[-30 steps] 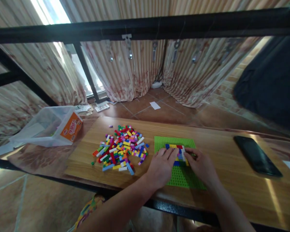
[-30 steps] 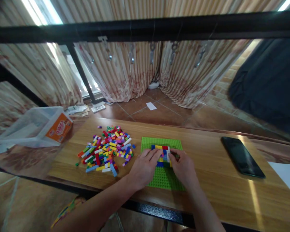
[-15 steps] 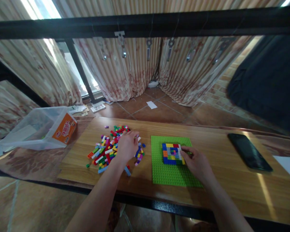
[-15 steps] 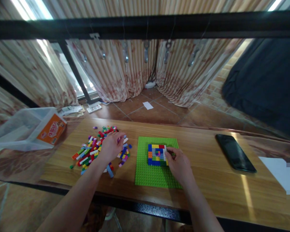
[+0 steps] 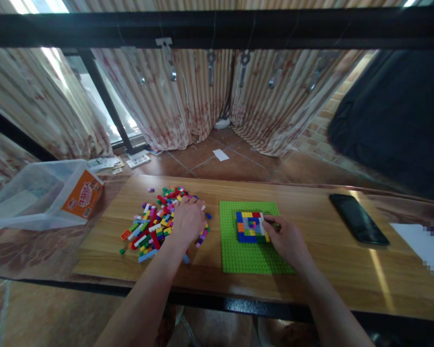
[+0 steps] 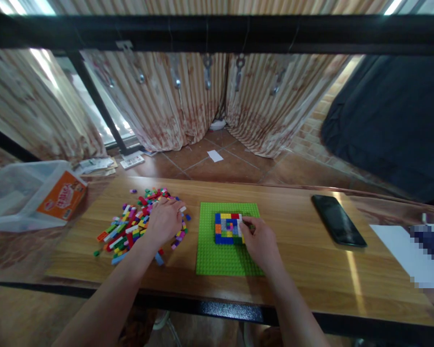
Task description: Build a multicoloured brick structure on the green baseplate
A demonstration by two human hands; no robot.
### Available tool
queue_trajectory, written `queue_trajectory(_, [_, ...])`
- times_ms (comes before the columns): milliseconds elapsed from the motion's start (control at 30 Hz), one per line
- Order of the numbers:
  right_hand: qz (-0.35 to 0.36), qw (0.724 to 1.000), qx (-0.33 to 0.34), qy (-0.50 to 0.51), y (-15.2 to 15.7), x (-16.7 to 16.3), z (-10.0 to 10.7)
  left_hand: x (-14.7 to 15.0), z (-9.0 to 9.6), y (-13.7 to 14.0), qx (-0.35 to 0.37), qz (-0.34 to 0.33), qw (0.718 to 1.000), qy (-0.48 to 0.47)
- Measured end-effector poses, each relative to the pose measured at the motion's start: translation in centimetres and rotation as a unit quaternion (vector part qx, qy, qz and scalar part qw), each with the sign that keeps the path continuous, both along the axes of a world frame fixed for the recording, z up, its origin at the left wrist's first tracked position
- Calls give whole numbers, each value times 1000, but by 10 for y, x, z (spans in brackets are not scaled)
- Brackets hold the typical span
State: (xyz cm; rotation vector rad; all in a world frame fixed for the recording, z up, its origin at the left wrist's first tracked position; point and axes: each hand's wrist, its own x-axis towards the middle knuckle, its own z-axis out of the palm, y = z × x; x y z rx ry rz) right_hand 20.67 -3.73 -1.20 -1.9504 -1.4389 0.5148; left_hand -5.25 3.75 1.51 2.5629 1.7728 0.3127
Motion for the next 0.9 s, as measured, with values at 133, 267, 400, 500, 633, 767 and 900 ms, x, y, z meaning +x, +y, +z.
queue_trajectory(133, [-7, 1000, -3, 1, 1, -2, 2, 1, 3, -4, -5, -11, 1000, 8])
queue_trajectory(267, [-1, 1000, 7, 5, 0, -2, 2, 1, 5, -4, -15, -12, 1000, 10])
queue_trajectory(400, [9, 1000, 17, -3, 0, -2, 0, 1, 5, -3, -31, -15, 999, 16])
queue_trajectory(500, [11, 1000, 10, -4, 0, -1, -1, 0, 5, -2, -31, -16, 999, 5])
queue_trajectory(633, [15, 1000, 10, -2, 0, 0, -1, -3, 5, 1, -24, -19, 999, -17])
queue_trajectory(767, [15, 1000, 14, 2, 0, 0, -1, -4, 8, 1, -25, -36, 998, -39])
queue_trajectory(900, [18, 1000, -1, 15, 0, 2, -1, -5, 8, 0, -19, -49, 997, -54])
